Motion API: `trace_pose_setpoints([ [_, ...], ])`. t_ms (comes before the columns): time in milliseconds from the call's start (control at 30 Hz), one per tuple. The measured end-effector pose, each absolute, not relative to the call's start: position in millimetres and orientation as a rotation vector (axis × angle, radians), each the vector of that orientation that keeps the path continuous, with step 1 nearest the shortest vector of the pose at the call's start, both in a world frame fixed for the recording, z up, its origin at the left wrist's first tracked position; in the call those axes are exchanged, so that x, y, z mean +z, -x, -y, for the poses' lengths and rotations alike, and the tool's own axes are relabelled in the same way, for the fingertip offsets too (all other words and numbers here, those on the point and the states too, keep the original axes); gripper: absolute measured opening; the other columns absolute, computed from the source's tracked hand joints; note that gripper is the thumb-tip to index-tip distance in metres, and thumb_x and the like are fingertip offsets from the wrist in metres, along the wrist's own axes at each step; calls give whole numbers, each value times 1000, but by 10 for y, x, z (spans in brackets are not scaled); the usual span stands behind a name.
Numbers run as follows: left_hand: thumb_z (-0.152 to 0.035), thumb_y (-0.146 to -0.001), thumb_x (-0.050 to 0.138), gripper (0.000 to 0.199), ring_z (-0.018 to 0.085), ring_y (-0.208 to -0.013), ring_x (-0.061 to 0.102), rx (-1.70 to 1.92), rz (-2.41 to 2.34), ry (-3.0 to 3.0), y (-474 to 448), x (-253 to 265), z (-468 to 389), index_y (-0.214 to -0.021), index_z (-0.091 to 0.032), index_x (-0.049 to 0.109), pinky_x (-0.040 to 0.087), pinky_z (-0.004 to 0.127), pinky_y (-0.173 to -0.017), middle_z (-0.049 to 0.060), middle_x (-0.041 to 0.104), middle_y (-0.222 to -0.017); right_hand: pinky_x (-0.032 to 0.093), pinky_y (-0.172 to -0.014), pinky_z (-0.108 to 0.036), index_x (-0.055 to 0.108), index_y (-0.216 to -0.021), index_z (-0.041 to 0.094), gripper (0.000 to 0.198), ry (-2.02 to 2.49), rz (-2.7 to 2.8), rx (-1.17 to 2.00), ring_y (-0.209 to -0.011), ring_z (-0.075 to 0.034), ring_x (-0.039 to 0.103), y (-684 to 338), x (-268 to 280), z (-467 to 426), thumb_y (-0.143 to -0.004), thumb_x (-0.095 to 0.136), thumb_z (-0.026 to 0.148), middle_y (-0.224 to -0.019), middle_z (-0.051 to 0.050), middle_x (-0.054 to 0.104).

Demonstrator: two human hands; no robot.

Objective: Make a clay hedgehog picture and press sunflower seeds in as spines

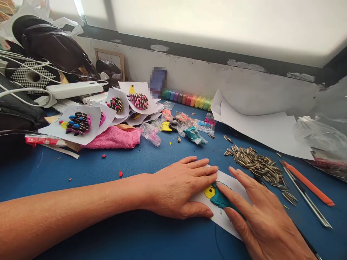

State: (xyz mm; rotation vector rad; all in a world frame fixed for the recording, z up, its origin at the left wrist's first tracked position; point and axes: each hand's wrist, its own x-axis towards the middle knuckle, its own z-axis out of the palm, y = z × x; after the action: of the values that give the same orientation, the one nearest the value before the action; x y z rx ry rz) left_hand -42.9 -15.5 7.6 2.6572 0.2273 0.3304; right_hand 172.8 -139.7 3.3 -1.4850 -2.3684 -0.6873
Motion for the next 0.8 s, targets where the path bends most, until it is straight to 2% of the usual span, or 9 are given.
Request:
trace_pose_setpoints([
  [133,-54,-94,56,73,30,-150,23,312,-236,-2657,440,79,157,-149,-9,39,15,44,-123,12,33,-158,50,-93,-44,61,-125,17,36,1514,2346,-658,-128,-29,51,-1728,53,1412,-97,45,31,-143,-18,49],
  [500,-53,-94,55,72,31,-150,23,313,-226,-2657,436,85,154,-149,-9,38,15,46,-123,14,33,-158,53,-91,-44,65,-125,20,37,1516,2339,-689,-123,-30,58,-1717,48,1411,-94,49,34,-140,-17,54],
  [800,-54,-95,54,72,30,-150,21,271,-242,-2667,441,95,152,-150,-12,36,14,45,-123,12,31,-159,49,-98,-46,63,-128,19,39,1499,2408,-629,-134,-31,47,-1714,89,1459,-93,52,32,-149,-17,43],
])
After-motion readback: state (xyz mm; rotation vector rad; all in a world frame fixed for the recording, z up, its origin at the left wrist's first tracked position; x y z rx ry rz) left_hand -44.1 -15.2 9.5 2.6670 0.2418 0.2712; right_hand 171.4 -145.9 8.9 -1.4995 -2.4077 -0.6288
